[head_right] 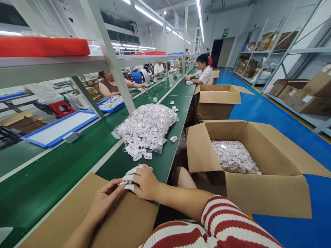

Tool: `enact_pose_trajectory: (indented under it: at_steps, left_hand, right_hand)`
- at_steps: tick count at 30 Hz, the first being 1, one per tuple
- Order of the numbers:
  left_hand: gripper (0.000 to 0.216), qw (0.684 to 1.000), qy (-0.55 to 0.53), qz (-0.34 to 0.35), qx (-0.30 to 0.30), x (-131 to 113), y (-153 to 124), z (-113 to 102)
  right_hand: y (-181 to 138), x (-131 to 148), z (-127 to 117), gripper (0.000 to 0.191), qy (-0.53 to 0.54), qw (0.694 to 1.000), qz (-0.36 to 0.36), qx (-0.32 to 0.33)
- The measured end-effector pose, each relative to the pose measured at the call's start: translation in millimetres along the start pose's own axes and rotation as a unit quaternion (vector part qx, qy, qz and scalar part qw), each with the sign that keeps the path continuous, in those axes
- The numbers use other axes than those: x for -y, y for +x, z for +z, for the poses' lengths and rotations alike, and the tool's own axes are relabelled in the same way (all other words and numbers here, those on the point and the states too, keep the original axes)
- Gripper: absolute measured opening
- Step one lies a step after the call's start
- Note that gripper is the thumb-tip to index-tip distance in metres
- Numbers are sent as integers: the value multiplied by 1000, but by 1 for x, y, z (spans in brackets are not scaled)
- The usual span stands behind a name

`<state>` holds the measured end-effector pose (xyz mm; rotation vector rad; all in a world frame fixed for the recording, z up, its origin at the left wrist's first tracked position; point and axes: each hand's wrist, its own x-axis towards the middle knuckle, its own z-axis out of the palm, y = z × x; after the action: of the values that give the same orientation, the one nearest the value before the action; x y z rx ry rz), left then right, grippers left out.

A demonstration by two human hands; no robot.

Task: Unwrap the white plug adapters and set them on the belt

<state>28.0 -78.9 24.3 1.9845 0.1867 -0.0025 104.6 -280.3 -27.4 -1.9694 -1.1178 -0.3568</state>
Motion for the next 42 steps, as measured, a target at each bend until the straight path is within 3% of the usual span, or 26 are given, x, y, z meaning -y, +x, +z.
enact_pose_trajectory:
  at_steps: [11,27,42]
  left_hand:
    - [55,999,-43,4,12,1,3,0]
    - [52,999,-33,15,22,15,6,-3]
    - [56,999,-36,-5,27,10,4,-3]
  right_hand:
    - [-1,-8,5,24,5,999,-13,-49]
    - [-2,-9,7,21,8,999,-12,-52]
    - [-1,-7,6,22,15,998,-10,-52]
